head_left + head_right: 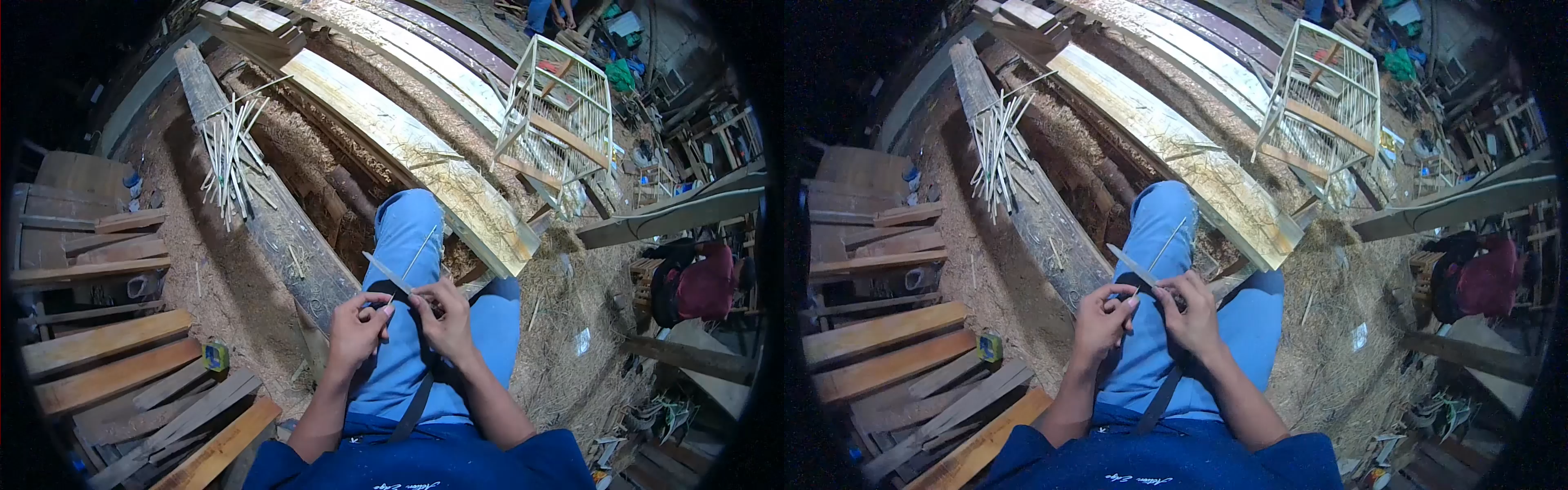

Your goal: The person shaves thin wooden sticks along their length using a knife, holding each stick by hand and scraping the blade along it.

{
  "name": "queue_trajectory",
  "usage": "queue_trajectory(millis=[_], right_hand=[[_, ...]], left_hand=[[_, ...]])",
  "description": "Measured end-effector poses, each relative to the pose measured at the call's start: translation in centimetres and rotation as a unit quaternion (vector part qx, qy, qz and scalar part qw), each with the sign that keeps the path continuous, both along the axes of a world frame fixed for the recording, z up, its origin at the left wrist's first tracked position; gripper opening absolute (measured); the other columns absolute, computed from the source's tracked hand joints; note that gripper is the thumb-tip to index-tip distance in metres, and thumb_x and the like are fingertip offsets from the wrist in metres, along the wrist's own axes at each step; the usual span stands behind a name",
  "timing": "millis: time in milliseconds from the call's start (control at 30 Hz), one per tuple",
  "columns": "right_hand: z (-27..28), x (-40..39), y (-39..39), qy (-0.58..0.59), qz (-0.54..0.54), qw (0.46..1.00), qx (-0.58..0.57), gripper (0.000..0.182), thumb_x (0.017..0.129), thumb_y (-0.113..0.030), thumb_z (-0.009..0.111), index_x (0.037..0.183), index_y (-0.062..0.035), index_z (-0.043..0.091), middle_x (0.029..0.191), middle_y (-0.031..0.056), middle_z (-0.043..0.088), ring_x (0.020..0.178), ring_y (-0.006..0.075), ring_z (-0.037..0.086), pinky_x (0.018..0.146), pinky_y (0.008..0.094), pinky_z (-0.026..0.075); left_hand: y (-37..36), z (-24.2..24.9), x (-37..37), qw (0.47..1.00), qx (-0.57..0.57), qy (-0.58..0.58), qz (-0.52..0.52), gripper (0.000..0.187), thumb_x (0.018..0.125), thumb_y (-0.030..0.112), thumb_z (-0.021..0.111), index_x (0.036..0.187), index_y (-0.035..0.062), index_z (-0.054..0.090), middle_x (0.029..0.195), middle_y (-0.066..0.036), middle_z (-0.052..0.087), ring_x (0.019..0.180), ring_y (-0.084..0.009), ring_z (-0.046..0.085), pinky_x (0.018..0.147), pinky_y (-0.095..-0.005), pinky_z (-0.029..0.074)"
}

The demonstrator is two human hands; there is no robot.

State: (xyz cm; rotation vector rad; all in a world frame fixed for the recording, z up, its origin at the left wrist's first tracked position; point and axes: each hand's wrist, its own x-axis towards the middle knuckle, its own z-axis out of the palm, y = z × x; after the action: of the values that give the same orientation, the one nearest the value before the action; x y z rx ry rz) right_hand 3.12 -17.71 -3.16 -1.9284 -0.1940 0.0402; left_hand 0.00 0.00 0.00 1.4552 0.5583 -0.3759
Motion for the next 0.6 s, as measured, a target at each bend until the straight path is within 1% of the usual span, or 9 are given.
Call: queue_trajectory(millis=[67,100,167,233,300,333,433,500,600], right_hand=[[0.4,-0.4,0.0,0.011,0.004,1.000,-0.013,0.025,0.087,-0.010,0.076,0.112,-0.0102,0.076,0.080,0.0120,0.057,0.071,0.0265,0.063,0.063,0.0376,0.050],[0.9,-0.9,-1.1,0.009,0.016,0.999,-0.034,0.025,0.087,-0.010,0.076,0.112,-0.0102,0.076,0.080,0.0120,0.057,0.071,0.0265,0.063,0.063,0.0376,0.050],[0.8,-1.2,-0.2,-0.031,0.013,0.998,-0.060,0.025,0.085,-0.004,0.076,0.110,-0.0093,0.077,0.077,0.0090,0.052,0.064,0.0206,0.055,0.058,0.0331,0.045],[0.8,-2.3,0.6,-0.017,0.009,0.998,-0.053,0.025,0.086,-0.004,0.076,0.110,-0.0090,0.077,0.076,0.0101,0.051,0.063,0.0216,0.054,0.058,0.0336,0.045],[0.8,-2.5,0.9,-0.003,-0.012,0.994,-0.104,0.027,0.088,-0.012,0.074,0.115,-0.0172,0.076,0.079,0.0114,0.053,0.066,0.0277,0.059,0.059,0.0396,0.048],[0.7,-2.5,1.0,-0.025,-0.012,0.994,-0.110,0.026,0.089,-0.012,0.073,0.115,-0.0185,0.076,0.080,0.0114,0.053,0.065,0.0279,0.058,0.059,0.0401,0.049],[0.2,-2.4,0.9,-0.039,-0.018,0.993,-0.114,0.026,0.090,-0.011,0.072,0.115,-0.0169,0.076,0.080,0.0114,0.053,0.066,0.0273,0.058,0.060,0.0395,0.048],[-0.2,-1.9,0.6,-0.039,-0.028,0.992,-0.113,0.026,0.090,-0.011,0.072,0.115,-0.0147,0.076,0.081,0.0112,0.053,0.066,0.0267,0.058,0.061,0.0385,0.048],[-0.9,-1.0,0.2,-0.029,-0.046,0.993,-0.107,0.025,0.090,-0.012,0.072,0.115,-0.0132,0.076,0.081,0.0120,0.052,0.068,0.0273,0.057,0.064,0.0382,0.048]], left_hand=[[-0.3,-0.2,0.5,1.000,0.029,-0.005,0.005,0.017,0.095,0.011,0.069,0.105,-0.0021,0.067,0.059,-0.002,0.061,0.039,-0.0044,0.045,0.035,-0.0210,0.032],[-1.4,-0.9,0.2,1.000,0.009,-0.006,0.017,0.017,0.095,0.011,0.069,0.105,-0.0021,0.067,0.059,-0.002,0.061,0.039,-0.0044,0.045,0.035,-0.0210,0.032],[-0.6,-1.5,0.3,1.000,0.001,-0.011,0.009,0.019,0.095,0.012,0.069,0.105,-0.0041,0.067,0.059,-0.004,0.062,0.039,-0.0059,0.048,0.035,-0.0235,0.033],[-0.1,-1.5,-0.4,1.000,0.000,-0.008,0.018,0.018,0.095,0.012,0.069,0.104,-0.0040,0.068,0.059,-0.004,0.062,0.039,-0.0063,0.048,0.035,-0.0239,0.034],[-0.4,-1.3,-0.5,0.999,0.014,-0.026,0.019,0.018,0.095,0.012,0.069,0.103,-0.0036,0.068,0.059,-0.004,0.062,0.039,-0.0065,0.049,0.035,-0.0237,0.034],[-0.3,-1.5,-0.7,0.999,0.018,-0.024,0.021,0.018,0.095,0.012,0.070,0.106,-0.0025,0.069,0.059,-0.003,0.062,0.039,-0.0061,0.048,0.035,-0.0235,0.034],[0.0,-1.4,-1.4,0.999,0.014,-0.034,0.015,0.018,0.094,0.009,0.070,0.108,-0.0021,0.069,0.059,-0.002,0.062,0.041,-0.0042,0.049,0.035,-0.0216,0.034],[0.5,-1.5,-2.7,0.999,-0.013,-0.046,0.025,0.019,0.094,0.009,0.071,0.110,-0.0018,0.070,0.060,-0.002,0.063,0.042,-0.0039,0.049,0.036,-0.0210,0.035],[1.3,-0.1,-4.8,1.000,-0.001,-0.022,0.013,0.020,0.094,0.010,0.072,0.110,-0.0017,0.071,0.060,-0.001,0.063,0.042,-0.0035,0.049,0.037,-0.0205,0.035]])
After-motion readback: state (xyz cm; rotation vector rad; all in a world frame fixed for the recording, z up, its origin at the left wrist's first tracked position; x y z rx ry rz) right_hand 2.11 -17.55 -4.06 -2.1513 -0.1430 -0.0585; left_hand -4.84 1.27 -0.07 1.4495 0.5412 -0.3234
